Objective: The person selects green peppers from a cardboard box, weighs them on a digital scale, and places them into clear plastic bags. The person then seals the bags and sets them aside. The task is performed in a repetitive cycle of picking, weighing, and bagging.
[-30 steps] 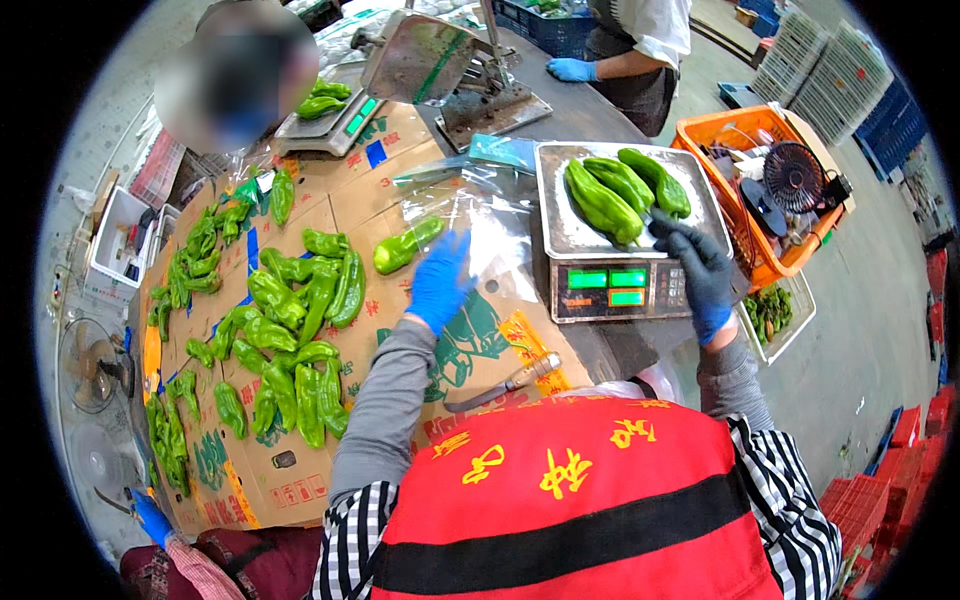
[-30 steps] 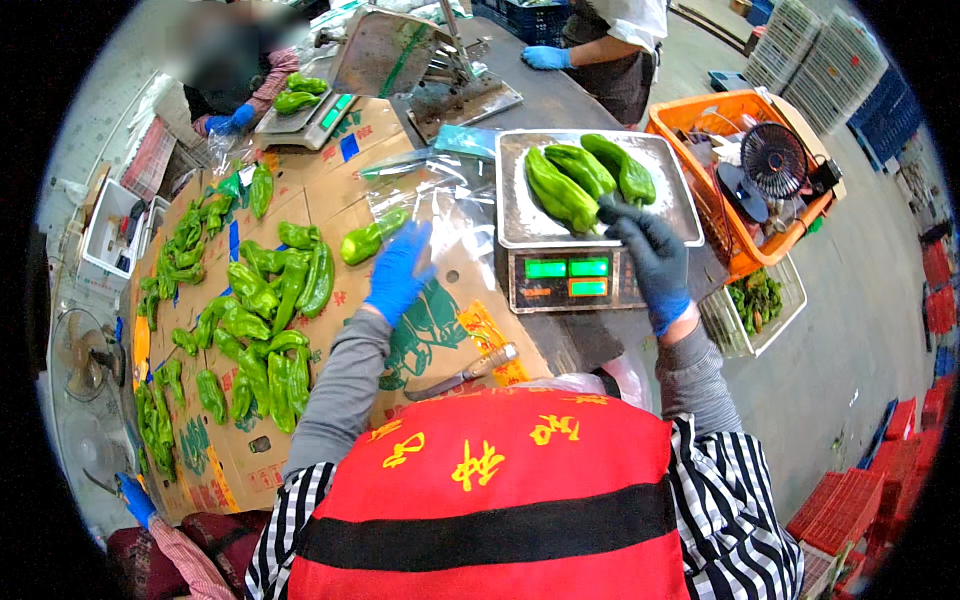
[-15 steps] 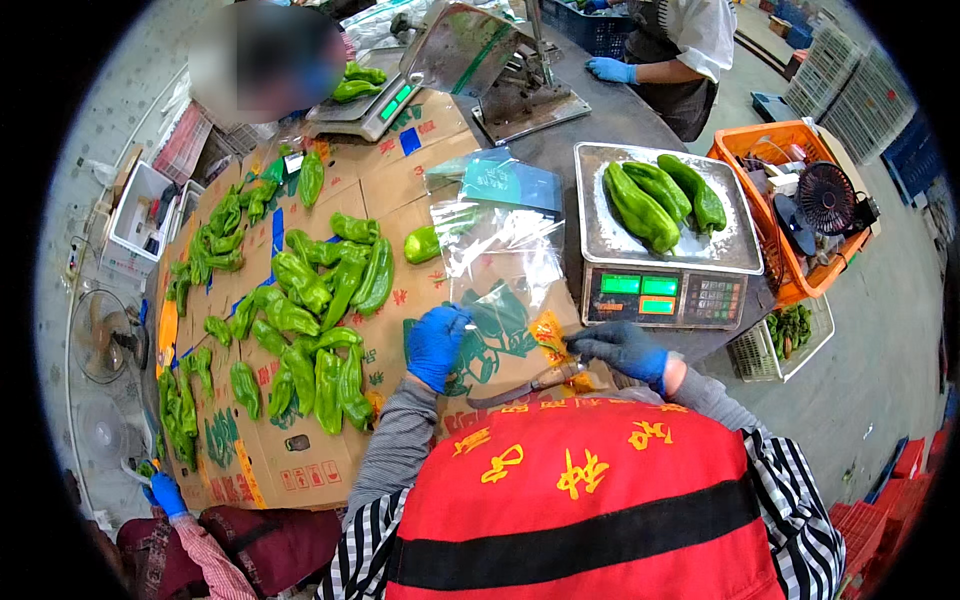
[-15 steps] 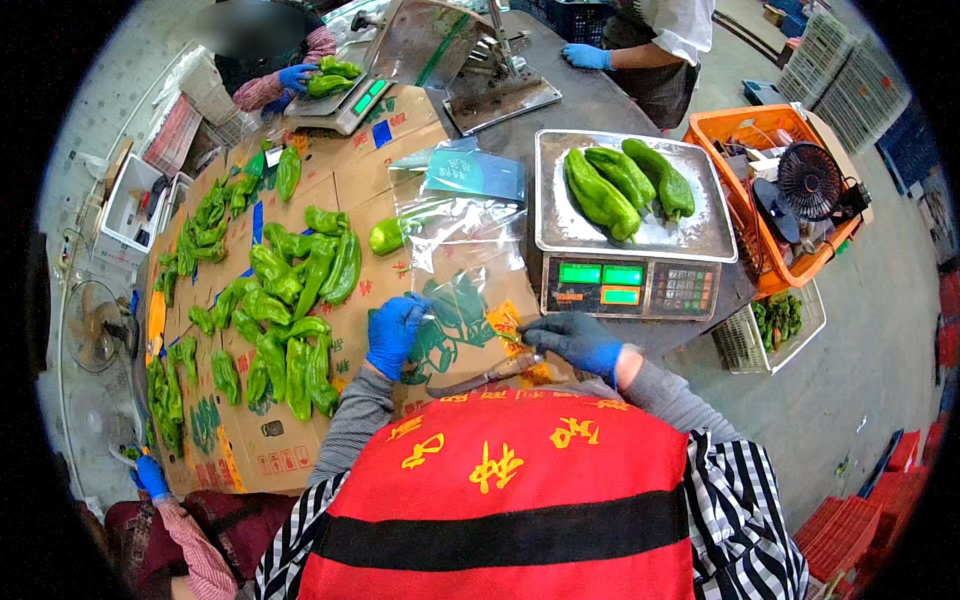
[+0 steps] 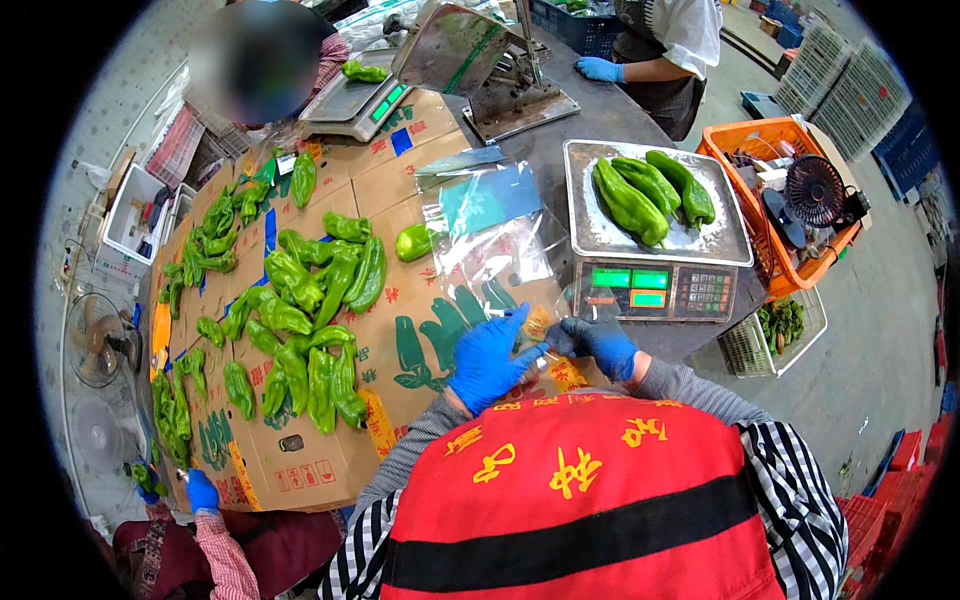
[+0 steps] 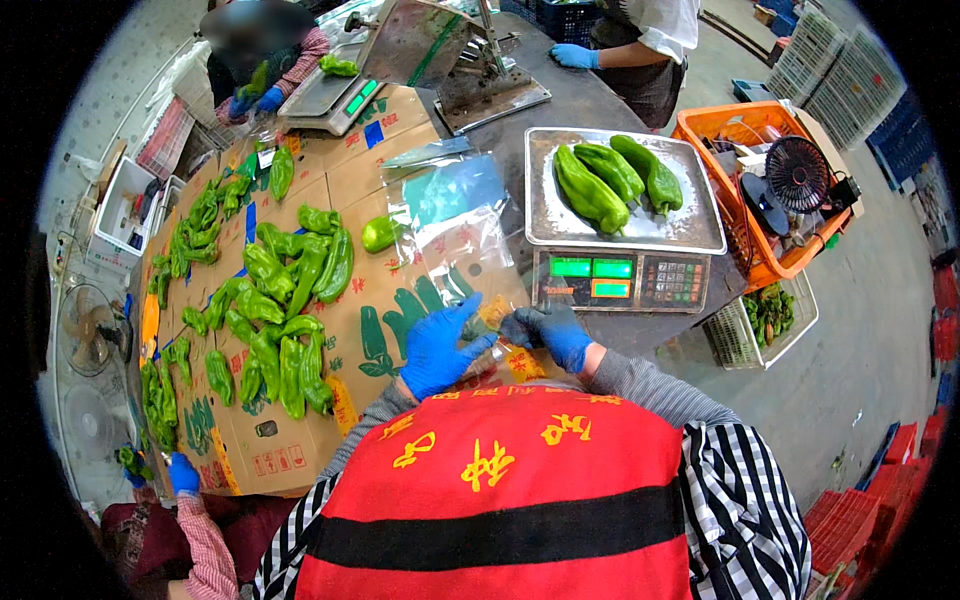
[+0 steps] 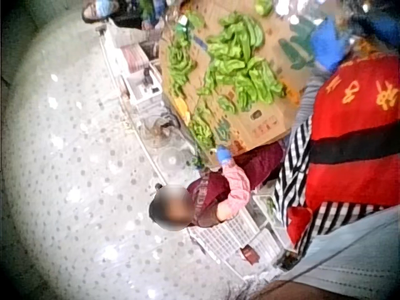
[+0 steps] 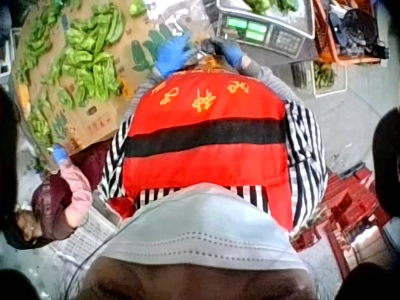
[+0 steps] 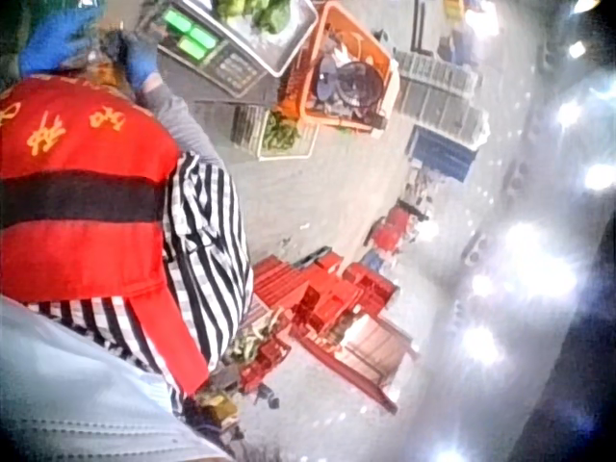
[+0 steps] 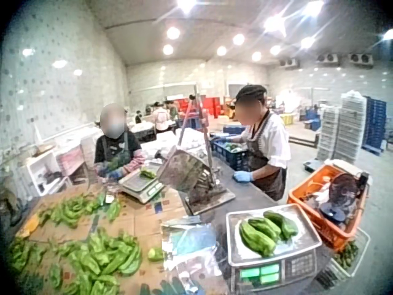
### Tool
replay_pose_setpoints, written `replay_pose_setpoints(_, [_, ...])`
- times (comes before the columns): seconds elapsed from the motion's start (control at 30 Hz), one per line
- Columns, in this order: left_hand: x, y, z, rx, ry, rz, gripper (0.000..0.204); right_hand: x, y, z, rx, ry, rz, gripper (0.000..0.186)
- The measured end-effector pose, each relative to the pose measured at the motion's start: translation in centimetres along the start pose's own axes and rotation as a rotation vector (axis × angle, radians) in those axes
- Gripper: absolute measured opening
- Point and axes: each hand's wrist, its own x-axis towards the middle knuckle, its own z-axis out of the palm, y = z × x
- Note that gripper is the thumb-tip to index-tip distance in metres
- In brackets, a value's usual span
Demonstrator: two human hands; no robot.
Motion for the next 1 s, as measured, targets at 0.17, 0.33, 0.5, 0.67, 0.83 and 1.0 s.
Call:
replay_pose_setpoints(0.17, [1.2,3.0,0.2,-0.025,-0.345,-0.135,0.081,-1.1,-2.4,2.2,-0.074,0.063,-0.067,0.025])
replay_pose_setpoints(0.33, [1.8,1.7,-0.3,-0.383,-0.337,-0.255,0.035,-0.8,-3.6,3.5,-0.348,0.048,-0.138,0.032])
replay_pose_setpoints(0.5, [0.5,-5.6,-1.6,-0.722,0.079,-0.396,0.028,0.9,-2.8,3.0,-0.460,0.013,-0.215,0.034])
replay_pose_setpoints(0.67, [1.5,1.3,-6.3,-0.245,0.366,-0.200,0.018,2.1,-1.6,3.9,-0.466,0.020,-0.345,0.030])
replay_pose_setpoints(0.83, [0.9,0.2,-2.9,0.085,0.137,-0.086,0.020,2.5,-1.6,4.1,-0.837,-0.078,-0.798,0.029])
replay_pose_setpoints(1.0, [-0.4,-4.2,-2.2,0.078,0.047,-0.292,0.018,1.7,-1.1,3.4,-0.824,-0.014,-0.432,0.031])
